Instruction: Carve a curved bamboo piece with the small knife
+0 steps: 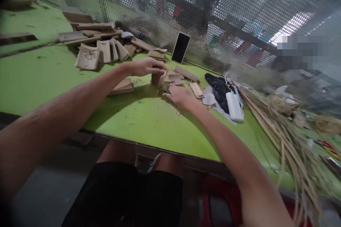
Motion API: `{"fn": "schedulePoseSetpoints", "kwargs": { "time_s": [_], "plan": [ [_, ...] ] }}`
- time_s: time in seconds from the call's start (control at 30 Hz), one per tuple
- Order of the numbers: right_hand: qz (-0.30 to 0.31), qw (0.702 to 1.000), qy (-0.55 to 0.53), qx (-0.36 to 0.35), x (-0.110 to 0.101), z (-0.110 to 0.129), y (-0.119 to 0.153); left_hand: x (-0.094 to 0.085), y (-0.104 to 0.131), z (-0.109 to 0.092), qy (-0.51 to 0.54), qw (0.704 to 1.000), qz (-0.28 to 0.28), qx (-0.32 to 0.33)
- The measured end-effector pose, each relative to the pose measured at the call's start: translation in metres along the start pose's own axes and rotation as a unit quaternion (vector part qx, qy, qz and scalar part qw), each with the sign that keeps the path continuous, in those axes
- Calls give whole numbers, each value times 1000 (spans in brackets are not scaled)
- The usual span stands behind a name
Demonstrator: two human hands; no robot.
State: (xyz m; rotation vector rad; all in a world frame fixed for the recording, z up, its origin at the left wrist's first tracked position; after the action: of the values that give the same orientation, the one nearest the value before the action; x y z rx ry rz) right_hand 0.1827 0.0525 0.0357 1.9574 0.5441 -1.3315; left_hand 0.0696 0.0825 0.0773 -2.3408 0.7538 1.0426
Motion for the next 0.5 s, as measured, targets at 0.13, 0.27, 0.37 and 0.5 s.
{"fn": "schedulePoseSetpoints", "kwargs": {
  "time_s": [0.13,0.27,0.37,0.5],
  "plan": [
    [-14,1000,1,-9,2,-1,-7,-2,-2,1,3,1000,-6,9],
    [6,999,2,-32,6,-3,-15,-4,-2,-1,-2,1000,-15,14],
    [22,999,9,-47,7,-4,-21,-3,-2,-1,-1,1000,-13,16],
    [23,997,-2,-69,7,-5,-27,-3,-2,-1,-7,1000,-14,18]
  ]
}}
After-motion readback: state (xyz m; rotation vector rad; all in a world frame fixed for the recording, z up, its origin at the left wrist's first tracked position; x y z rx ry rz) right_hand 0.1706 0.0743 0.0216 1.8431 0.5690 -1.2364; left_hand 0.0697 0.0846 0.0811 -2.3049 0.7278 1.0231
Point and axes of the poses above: each hand's wrist, its own y-axis away from the middle knuckle, its own x-axis out of the palm, z = x × y, the point moved 10 cm from there along -y, towards the middle knuckle, and after that the axes turned 13 degrees about z, right-handed, at the moved point
